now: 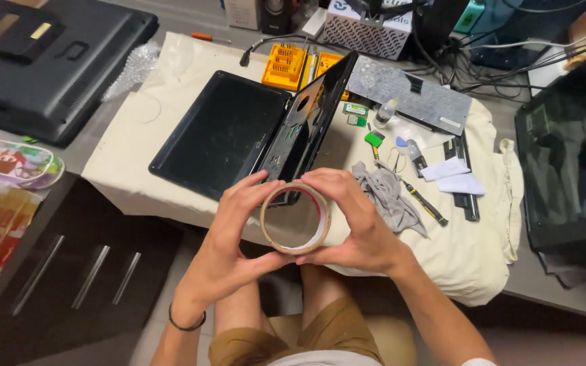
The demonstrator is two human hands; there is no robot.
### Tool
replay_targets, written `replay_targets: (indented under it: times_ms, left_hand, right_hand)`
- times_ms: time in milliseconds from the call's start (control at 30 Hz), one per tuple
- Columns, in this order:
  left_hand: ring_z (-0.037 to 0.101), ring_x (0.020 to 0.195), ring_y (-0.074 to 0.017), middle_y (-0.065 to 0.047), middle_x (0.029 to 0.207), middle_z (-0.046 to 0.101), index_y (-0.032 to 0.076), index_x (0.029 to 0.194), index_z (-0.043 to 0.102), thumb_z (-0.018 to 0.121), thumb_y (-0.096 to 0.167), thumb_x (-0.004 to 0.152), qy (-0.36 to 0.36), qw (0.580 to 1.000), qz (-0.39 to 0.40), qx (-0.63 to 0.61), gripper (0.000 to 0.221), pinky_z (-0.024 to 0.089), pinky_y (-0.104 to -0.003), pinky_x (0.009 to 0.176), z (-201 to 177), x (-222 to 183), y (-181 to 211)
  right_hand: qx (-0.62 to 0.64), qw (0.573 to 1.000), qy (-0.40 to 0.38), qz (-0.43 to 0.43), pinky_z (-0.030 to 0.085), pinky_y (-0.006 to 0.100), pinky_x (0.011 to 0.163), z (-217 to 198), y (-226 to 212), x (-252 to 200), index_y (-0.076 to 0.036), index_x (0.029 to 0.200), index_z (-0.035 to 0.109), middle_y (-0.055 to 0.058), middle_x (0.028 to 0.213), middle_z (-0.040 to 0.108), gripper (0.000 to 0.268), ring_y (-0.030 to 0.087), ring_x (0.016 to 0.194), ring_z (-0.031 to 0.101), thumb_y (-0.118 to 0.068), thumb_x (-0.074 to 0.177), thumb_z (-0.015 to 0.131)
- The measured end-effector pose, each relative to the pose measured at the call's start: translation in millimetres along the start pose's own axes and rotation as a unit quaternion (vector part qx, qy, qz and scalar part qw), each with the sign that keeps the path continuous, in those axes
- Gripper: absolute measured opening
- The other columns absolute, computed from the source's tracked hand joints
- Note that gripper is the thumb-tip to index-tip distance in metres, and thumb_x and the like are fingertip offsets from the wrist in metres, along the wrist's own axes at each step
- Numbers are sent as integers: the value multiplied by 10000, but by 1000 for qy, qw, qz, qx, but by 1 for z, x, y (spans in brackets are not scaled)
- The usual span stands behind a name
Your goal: Preparing and attaching a protective cover to a laptop screen using adhesive tape and a small tool.
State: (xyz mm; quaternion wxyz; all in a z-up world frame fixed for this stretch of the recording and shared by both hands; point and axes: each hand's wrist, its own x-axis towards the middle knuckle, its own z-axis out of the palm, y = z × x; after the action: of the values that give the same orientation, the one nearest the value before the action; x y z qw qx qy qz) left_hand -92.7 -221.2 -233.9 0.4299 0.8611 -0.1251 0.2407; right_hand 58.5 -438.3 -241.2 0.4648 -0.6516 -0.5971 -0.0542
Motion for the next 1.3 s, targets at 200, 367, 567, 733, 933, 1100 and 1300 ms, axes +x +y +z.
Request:
replay_targets:
  times_ms: [200, 367, 567, 733, 933, 1100, 1300]
  left_hand:
    - [456, 1655, -401, -127, 1647, 584, 24, 1597, 510, 939, 248, 901, -7, 1000, -3, 12, 848, 376, -534, 1361, 6, -32, 24]
    - [483, 1639, -395, -126, 1639, 594, 26, 1599, 516, 947, 313, 900, -18, 999, 25, 14, 870, 386, -528, 1361, 1, -28, 17]
    - [514, 1617, -434, -165, 1620, 592, -1, 1592, 496, 888, 398, 945, -44, 996, 77, 29, 855, 415, -550, 1355, -34, 37, -19]
    - [527, 1617, -448, -161, 1587, 621, -6, 1574, 506, 935, 400, 922, -46, 994, 92, 31, 880, 438, -560, 1355, -49, 103, -58]
    - [527, 1621, -453, -174, 1629, 597, -2, 1615, 478, 905, 448, 941, -68, 992, 104, 22, 915, 423, -565, 1374, -36, 104, -66]
    - [538, 1626, -478, -208, 1643, 569, -21, 1632, 448, 850, 310, 1044, -78, 989, 108, -64, 786, 438, -603, 1402, -7, 87, -38]
    - [488, 1648, -452, -268, 1700, 494, -38, 1651, 408, 850, 98, 1026, -102, 977, 98, -159, 778, 396, -551, 1420, 51, 62, -4]
  right_hand:
    - [-2, 999, 2, -32, 511, 525, 1261, 8, -25, -25, 35, 1552, 521, 202, 1519, 648, 992, 405, 1427, 632, -472, 838, 986]
    - [-19, 999, 16, -41, 509, 523, 1254, 10, -24, -27, 18, 1558, 522, 187, 1526, 666, 999, 397, 1424, 654, -502, 841, 985]
    - [28, 999, 28, 3, 517, 481, 1271, -3, 2, 28, -3, 1557, 504, 199, 1521, 650, 1010, 364, 1426, 650, -441, 801, 1011]
    - [6, 999, 30, 42, 517, 433, 1210, -16, 46, 76, -18, 1550, 504, 180, 1489, 673, 1063, 329, 1357, 670, -410, 733, 1061]
    - [-4, 998, 45, 41, 539, 456, 1274, -15, 59, 62, 8, 1569, 503, 229, 1535, 654, 1125, 366, 1442, 682, -406, 703, 1090]
    - [14, 996, 89, -28, 589, 579, 1280, -20, 43, 21, 9, 1581, 460, 276, 1554, 636, 1022, 425, 1447, 696, -571, 885, 932]
    - [-16, 994, 105, 28, 579, 565, 1291, -40, 11, -58, -16, 1613, 439, 289, 1588, 620, 1013, 421, 1474, 681, -345, 849, 1017]
